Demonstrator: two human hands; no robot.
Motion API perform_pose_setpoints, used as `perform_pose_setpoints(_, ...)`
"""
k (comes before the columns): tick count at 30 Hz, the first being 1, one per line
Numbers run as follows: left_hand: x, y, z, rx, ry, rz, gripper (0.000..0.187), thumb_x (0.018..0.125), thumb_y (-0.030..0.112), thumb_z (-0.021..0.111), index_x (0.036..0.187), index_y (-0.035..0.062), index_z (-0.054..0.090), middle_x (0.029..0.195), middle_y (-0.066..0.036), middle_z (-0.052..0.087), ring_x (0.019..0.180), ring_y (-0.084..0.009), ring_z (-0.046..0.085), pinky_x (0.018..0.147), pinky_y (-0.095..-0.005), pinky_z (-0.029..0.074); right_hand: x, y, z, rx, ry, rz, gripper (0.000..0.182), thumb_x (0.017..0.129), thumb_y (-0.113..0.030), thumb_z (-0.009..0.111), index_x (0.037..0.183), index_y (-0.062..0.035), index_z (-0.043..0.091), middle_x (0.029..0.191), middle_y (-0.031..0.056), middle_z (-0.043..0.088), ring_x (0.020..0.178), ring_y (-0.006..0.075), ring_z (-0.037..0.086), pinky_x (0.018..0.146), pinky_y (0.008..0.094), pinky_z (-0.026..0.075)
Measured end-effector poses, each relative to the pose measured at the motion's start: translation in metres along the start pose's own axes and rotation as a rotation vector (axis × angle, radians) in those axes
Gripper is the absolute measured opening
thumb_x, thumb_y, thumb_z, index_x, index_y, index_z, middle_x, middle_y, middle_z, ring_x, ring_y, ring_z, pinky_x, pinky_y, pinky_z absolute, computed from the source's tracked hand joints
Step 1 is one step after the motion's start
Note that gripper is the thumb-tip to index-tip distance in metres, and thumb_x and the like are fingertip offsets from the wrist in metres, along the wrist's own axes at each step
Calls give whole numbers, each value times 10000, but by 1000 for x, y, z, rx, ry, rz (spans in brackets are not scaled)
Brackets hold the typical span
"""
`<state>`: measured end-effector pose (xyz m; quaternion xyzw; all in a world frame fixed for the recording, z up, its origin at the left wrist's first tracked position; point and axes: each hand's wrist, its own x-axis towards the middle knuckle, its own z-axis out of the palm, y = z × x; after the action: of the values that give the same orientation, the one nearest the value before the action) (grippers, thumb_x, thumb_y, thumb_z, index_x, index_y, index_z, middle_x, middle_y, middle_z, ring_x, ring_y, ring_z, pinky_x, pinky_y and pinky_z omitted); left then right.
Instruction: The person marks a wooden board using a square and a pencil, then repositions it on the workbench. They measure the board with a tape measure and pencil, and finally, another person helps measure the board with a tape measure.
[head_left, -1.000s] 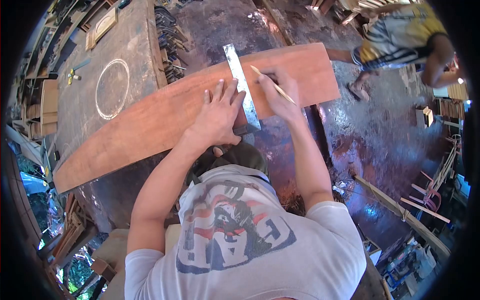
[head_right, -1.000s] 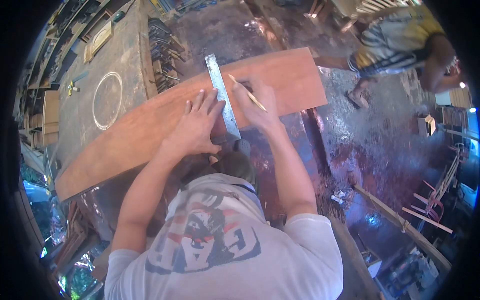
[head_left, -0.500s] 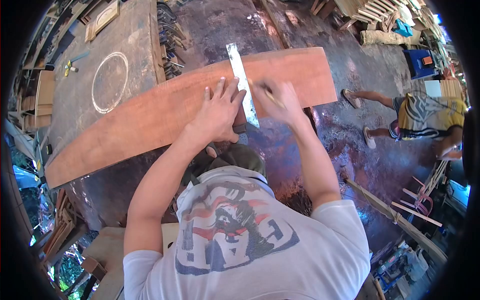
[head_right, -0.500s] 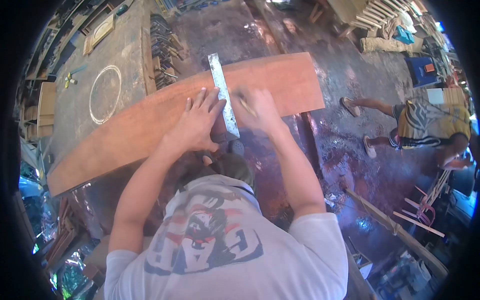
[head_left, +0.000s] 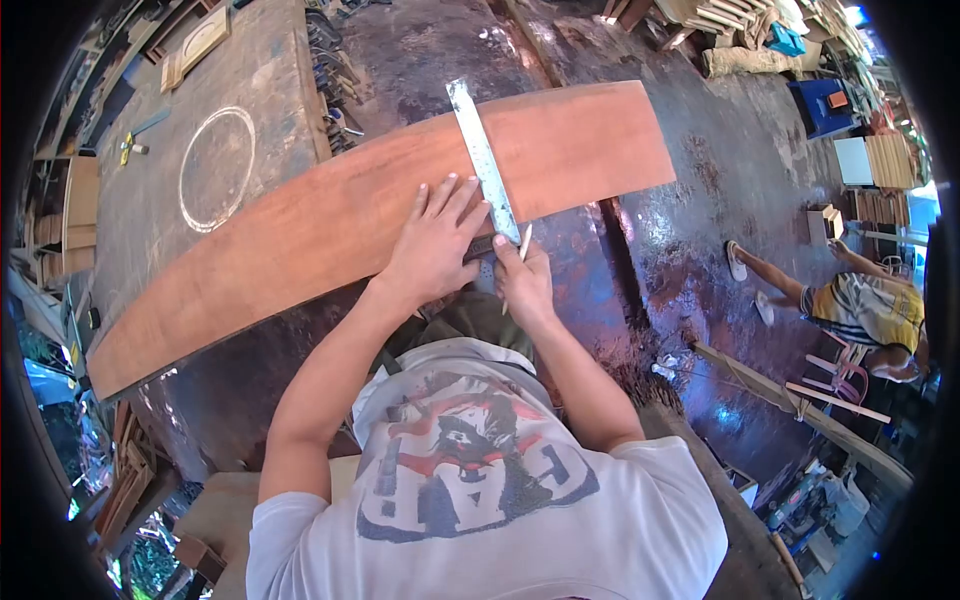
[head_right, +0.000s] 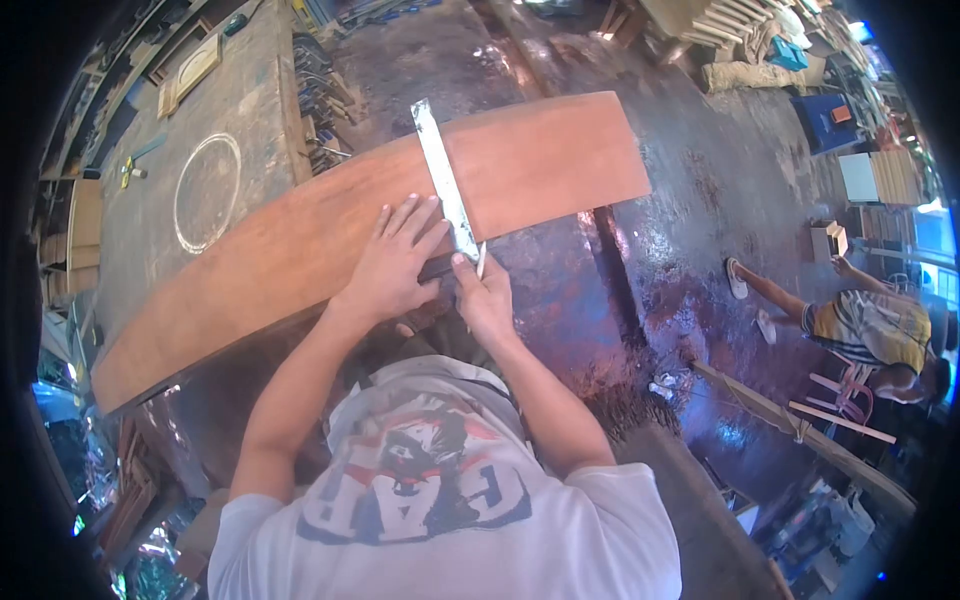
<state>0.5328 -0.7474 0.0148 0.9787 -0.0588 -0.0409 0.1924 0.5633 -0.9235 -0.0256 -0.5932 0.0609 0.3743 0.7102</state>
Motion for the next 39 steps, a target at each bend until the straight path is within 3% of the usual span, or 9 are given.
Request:
perform_pose_setpoints(1, -10, -5, -3, -32, 20, -11, 766, 694, 271, 809, 1380, 48, 551, 1593, -232, 310, 1490, -444, 263, 1187, -628, 254, -2, 7, 12, 41, 28, -45, 207, 1053, -257, 570, 963, -70, 568, 631, -68, 428, 494, 42, 383, 430, 251, 307)
perform_pose_setpoints(4, -69, -17, -25, -97, 81, -61, 750, 687, 241, 819, 1363, 47, 557, 1597, -225, 305, 1490, -457, 252, 1200, -613, 239, -23, 26, 44, 110, -159, 42, 195, 1045, -248, 586, 955, -76, 564, 636, -79, 421, 490, 34, 367, 423, 243, 284)
perform_pose_setpoints(9, -191, -71, -40, -25, 101, -245, 765, 681, 226, 842, 1370, 75, 547, 1602, -227, 296, 1487, -480, 242, 1201, -627, 216, -33, 80, 139, -184, -365, 94, 213, 1018, -243, 625, 1080, -40, 645, 720, -61, 499, 618, 39, 417, 538, 244, 362)
perform_pose_setpoints(10, -212, -85, -42, -17, 102, -280, 772, 679, 227, 847, 1374, 83, 544, 1603, -227, 294, 1486, -485, 241, 1200, -630, 214, -35, 92, 161, -101, -414, 102, 214, 1016, -257, 626, 1047, -47, 644, 712, -59, 499, 611, 46, 419, 539, 254, 361)
perform_pose_setpoints(14, -262, -137, -56, 2, 73, -255, 817, 658, 227, 864, 1394, 96, 533, 1613, -209, 291, 1495, -482, 224, 1198, -640, 202, -41, 115, 222, -108, -397, 156, 210, 1014, -257, 629, 1016, -47, 636, 681, -60, 481, 603, 45, 415, 528, 253, 348)
perform_pose_setpoints(18, -258, -157, -73, -4, -9, -149, 840, 652, 239, 866, 1405, 83, 526, 1618, -188, 295, 1495, -464, 239, 1198, -648, 193, -49, 131, 243, -63, -259, 103, 222, 1016, -264, 630, 980, -45, 628, 668, -55, 480, 592, 48, 413, 518, 247, 338)
perform_pose_setpoints(24, -194, -164, -71, 24, -48, 36, 928, 691, 396, 834, 1462, 46, 455, 1610, -193, 299, 1505, -425, 235, 1228, -589, 198, -40, 127, 216, 147, -11, 46, 272, 1016, -294, 650, 880, -74, 565, 614, -57, 449, 498, 44, 387, 433, 245, 295)
perform_pose_setpoints(26, -177, -159, -66, 40, -45, 54, 956, 690, 413, 836, 1472, 36, 438, 1613, -199, 292, 1508, -427, 228, 1229, -589, 195, -36, 115, 203, 140, -11, 72, 229, 1023, -285, 631, 921, -100, 545, 604, -54, 411, 484, 54, 359, 436, 240, 301)
perform_pose_setpoints(39, -167, -146, -71, 54, -122, -31, 1039, 648, 371, 867, 1504, 35, 382, 1642, -212, 219, 1529, -441, 158, 1224, -618, 179, -24, 114, 193, 118, -102, 21, 248, 1020, -286, 628, 900, -76, 577, 611, -38, 471, 501, 64, 396, 440, 258, 297)
